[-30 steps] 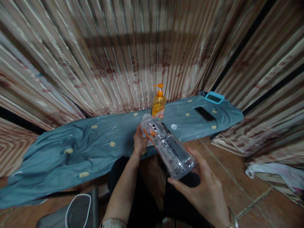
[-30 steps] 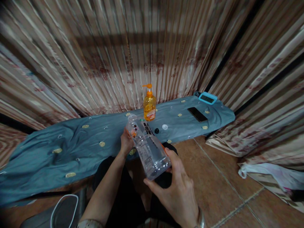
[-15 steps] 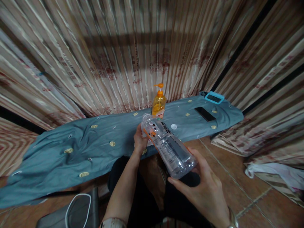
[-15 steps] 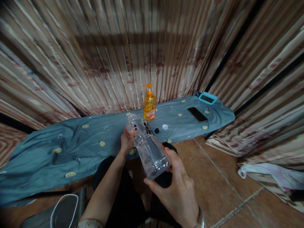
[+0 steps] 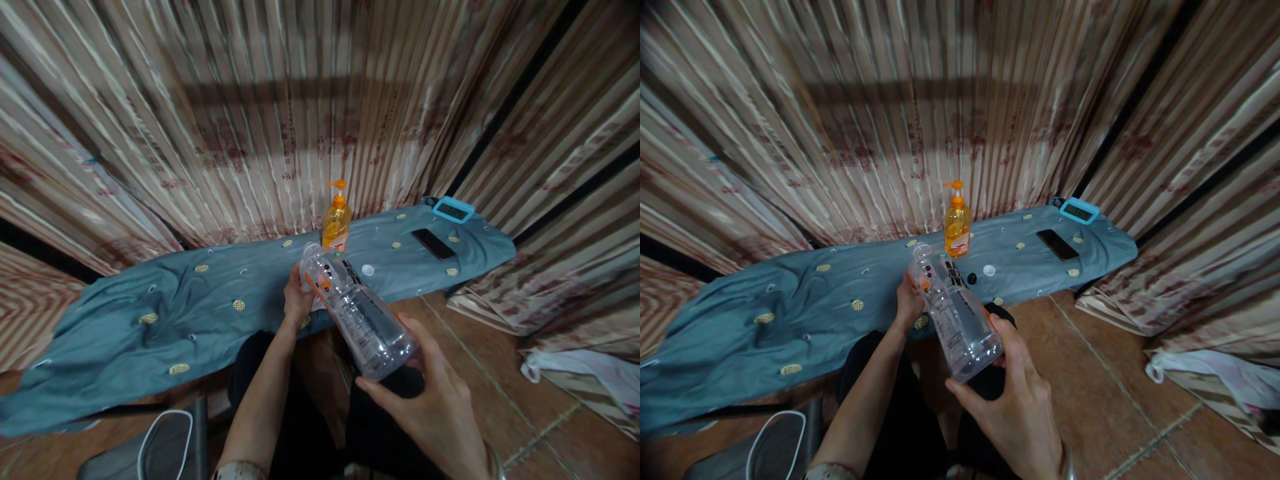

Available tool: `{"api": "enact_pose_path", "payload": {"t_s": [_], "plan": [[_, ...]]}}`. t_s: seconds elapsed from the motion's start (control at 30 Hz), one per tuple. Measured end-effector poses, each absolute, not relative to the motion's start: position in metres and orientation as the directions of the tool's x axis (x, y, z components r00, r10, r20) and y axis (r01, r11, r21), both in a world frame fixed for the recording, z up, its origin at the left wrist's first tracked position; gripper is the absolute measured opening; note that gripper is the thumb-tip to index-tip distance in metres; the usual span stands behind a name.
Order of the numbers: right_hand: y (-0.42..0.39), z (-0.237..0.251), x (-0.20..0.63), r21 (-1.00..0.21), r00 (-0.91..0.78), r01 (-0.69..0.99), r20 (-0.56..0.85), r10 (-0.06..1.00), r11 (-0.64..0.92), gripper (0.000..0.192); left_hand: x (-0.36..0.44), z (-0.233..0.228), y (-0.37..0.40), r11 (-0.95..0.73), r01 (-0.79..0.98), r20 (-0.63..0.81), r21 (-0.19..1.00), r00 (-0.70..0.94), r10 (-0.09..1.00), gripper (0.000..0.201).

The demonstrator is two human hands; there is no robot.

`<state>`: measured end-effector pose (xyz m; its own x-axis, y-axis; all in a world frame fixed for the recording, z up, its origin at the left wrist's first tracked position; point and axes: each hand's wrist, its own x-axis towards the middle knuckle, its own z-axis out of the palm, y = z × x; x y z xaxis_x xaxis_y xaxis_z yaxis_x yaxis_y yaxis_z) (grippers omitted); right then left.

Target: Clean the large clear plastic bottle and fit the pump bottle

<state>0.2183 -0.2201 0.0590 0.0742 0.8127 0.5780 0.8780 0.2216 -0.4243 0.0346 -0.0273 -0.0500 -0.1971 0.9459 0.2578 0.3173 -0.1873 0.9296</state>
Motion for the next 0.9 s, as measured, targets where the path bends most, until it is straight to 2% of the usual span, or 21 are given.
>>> {"api": "enact_pose_path", "payload": {"t_s": [0.5, 0.9], "plan": [[-0.2242, 0.0533, 0.2188, -0.491, 0.088, 0.836, 0.559, 0.825, 0.243, 0.068, 0.0341, -0.0458, -0.0303, -0.158, 0.309, 0.225, 0.938, -0.194, 0.955, 0.061], [-0.2225, 0.0564, 0.2179, -0.451, 0.071, 0.856, 0.588, 0.806, 0.254, 0.069, 0.035, -0.0469, -0.0285, -0.169, 0.302, 0.233, 0.938, -0.189, 0.954, 0.062]]}}
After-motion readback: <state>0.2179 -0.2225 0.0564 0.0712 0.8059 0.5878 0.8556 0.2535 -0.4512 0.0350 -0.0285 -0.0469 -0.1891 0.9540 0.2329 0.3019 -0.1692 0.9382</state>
